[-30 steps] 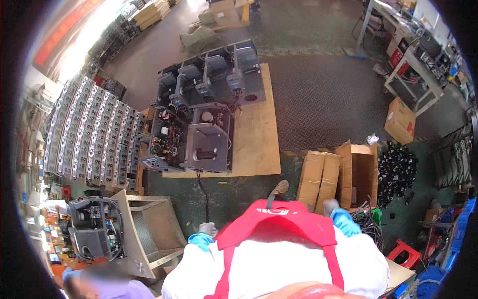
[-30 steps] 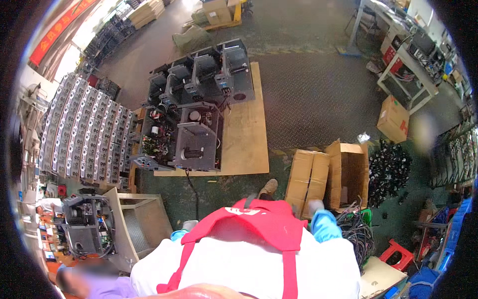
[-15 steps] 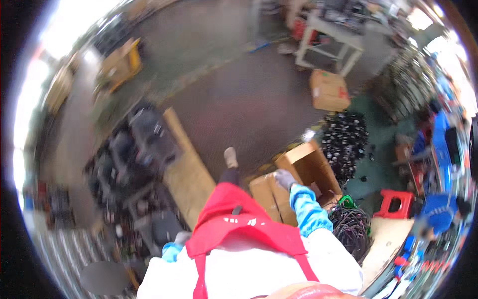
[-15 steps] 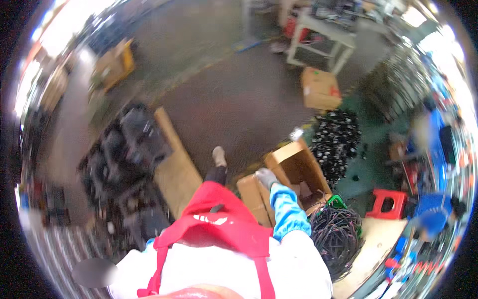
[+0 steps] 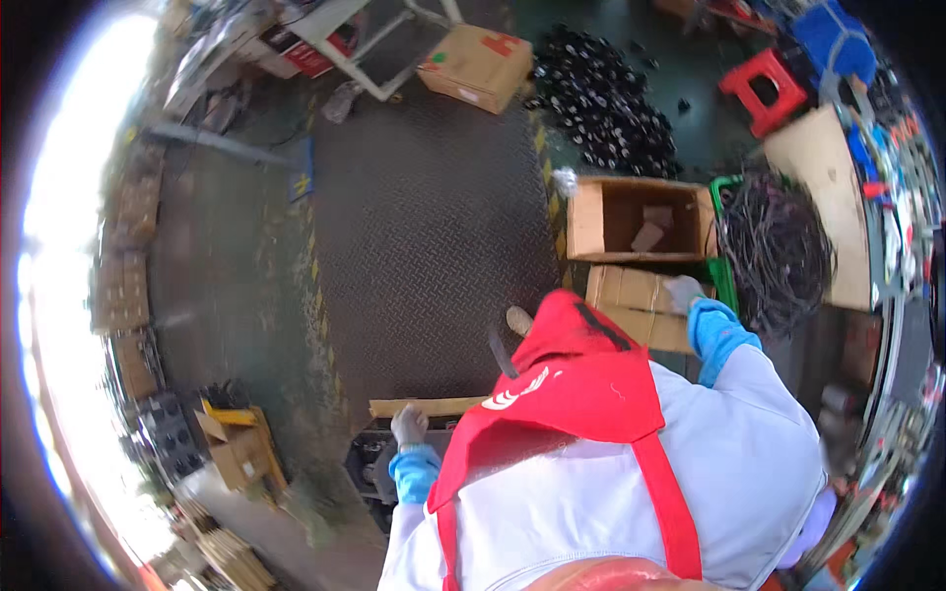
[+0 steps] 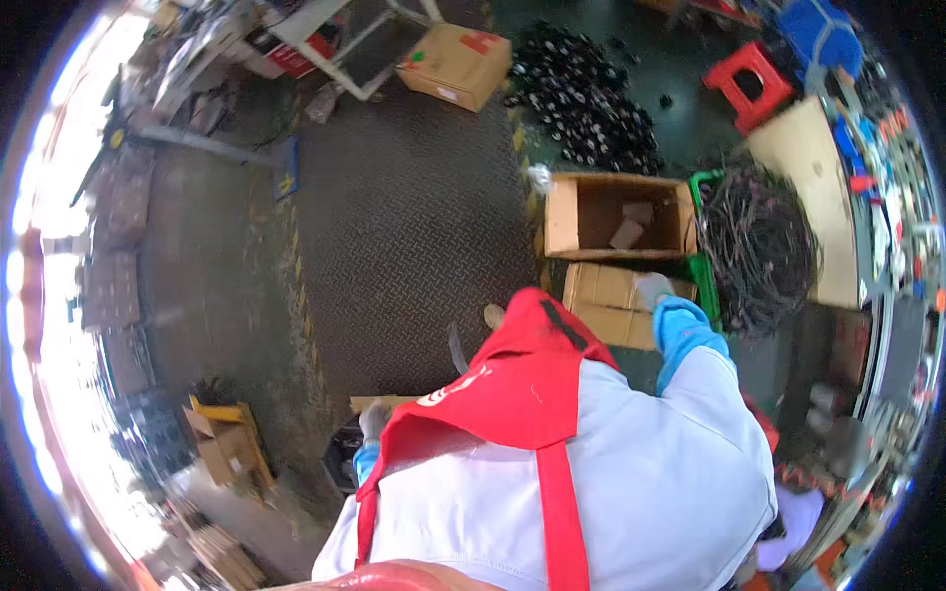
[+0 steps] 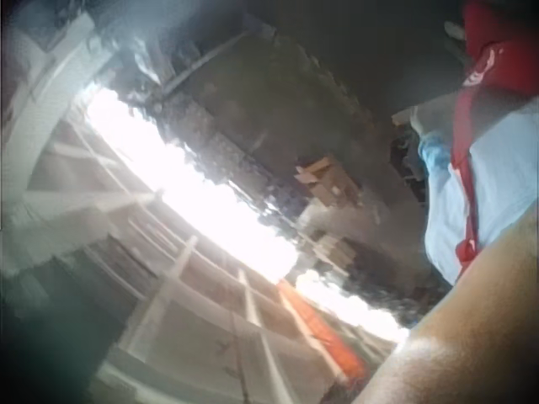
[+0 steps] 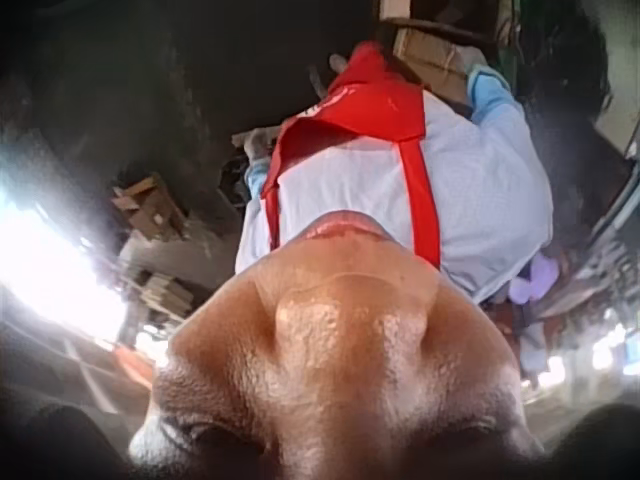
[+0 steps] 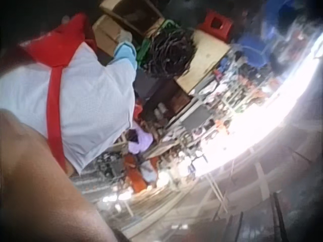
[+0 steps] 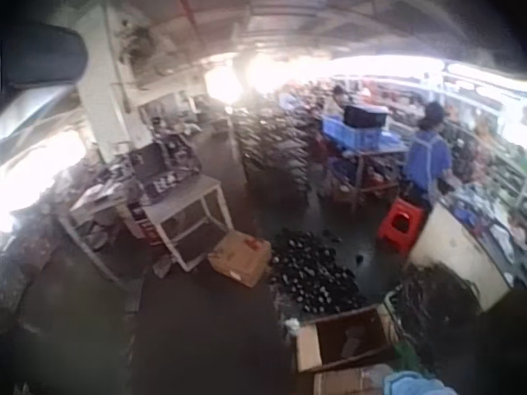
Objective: Sorting and packing black caster wheels into a cardboard box on a factory floor.
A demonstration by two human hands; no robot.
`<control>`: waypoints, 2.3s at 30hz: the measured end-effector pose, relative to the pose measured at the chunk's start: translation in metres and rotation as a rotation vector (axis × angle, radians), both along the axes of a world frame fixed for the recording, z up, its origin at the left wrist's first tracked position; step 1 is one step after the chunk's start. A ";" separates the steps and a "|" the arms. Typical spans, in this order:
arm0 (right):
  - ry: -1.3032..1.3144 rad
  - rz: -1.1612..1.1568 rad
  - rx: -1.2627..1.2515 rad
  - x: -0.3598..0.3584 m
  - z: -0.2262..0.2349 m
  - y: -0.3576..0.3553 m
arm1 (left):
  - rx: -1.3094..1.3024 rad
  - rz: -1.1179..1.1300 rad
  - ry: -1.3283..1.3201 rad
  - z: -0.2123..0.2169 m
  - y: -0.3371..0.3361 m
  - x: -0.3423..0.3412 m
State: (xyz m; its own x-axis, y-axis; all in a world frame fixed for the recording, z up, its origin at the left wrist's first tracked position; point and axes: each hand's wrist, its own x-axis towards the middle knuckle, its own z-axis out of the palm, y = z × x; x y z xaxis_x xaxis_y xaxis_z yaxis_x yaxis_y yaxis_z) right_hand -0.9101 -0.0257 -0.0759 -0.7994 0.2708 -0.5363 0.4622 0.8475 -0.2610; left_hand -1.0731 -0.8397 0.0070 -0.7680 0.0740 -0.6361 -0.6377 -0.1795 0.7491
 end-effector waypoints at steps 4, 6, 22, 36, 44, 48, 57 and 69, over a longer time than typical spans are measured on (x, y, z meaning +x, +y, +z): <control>0.148 -0.878 -0.447 -0.118 0.066 -0.138 | -0.118 -0.373 -0.416 0.038 0.174 -0.164; 0.295 -0.782 -0.301 -0.162 0.074 -0.174 | -0.531 -1.146 0.123 0.020 0.205 -0.195; -0.238 -0.294 -1.141 -0.375 0.105 -0.064 | 0.037 -2.141 0.322 0.102 0.504 -0.528; 0.535 -2.243 -1.282 -0.533 -0.128 0.100 | -0.565 -1.853 -0.325 -0.243 0.889 -0.758; 0.470 -2.711 -0.880 -0.528 -0.434 0.219 | -0.877 -1.502 -0.016 -0.488 1.017 -0.778; 0.655 -2.580 -0.819 -0.519 -0.519 0.237 | -0.713 -1.426 -0.227 -0.571 1.027 -0.793; 0.893 -2.163 -1.246 -0.531 -0.527 0.212 | -0.130 -1.579 -0.846 -0.582 1.040 -0.687; 1.173 -1.767 -1.969 -0.553 -0.525 0.155 | 0.099 -1.730 -1.082 -0.589 1.009 -0.636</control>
